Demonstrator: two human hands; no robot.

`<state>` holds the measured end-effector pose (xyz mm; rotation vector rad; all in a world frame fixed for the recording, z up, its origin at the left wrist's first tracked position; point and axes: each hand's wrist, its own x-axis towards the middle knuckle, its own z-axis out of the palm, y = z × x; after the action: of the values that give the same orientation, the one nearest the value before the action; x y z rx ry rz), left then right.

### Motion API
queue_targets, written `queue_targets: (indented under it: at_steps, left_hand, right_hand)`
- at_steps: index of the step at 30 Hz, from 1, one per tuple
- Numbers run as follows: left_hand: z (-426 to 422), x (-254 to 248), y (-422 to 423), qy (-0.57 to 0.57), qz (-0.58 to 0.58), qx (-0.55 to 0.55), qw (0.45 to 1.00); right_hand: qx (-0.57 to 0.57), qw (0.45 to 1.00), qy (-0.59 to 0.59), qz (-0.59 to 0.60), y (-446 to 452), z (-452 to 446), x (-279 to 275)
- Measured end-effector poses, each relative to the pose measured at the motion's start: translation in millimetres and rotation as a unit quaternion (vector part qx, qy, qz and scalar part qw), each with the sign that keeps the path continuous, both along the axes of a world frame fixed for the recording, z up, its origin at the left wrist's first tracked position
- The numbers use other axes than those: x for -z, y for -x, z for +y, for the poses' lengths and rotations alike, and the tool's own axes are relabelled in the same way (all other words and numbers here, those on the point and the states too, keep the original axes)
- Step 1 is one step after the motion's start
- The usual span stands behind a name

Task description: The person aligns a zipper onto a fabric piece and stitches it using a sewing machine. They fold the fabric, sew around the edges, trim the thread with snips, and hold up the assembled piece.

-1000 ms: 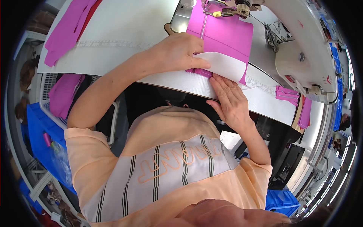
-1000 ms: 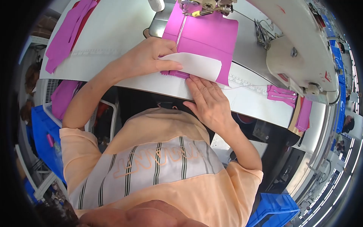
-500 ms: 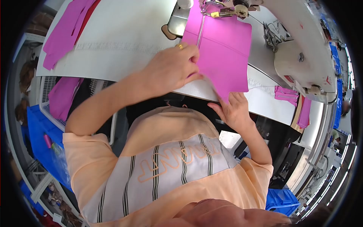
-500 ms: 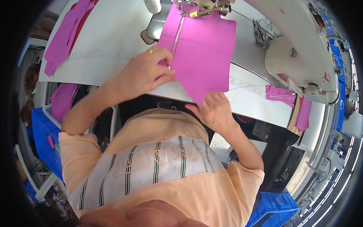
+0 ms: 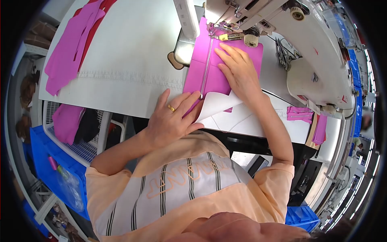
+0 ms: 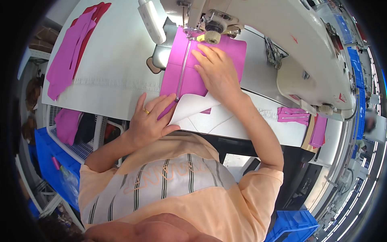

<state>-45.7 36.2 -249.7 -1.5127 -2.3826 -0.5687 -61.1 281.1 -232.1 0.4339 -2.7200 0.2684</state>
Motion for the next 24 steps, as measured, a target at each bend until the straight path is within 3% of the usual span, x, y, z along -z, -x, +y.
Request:
queue_targets:
  at_steps: [8, 14, 24]
  left_hand:
    - [-3, 4, -1, -0.005, -0.015, 0.012, 1.0]
    - [-7, 8, -7, 0.009, 0.006, 0.005, 1.0]
    - [-12, 12, -4, -0.033, 0.014, 0.02, 0.999]
  right_hand:
    - [-0.007, 0.998, -0.036, -0.05, -4, -8, -5]
    - [-0.052, 0.983, -0.011, -0.177, -74, -33, -20]
    - [-0.06, 0.994, 0.023, -0.088, -79, -44, -16]
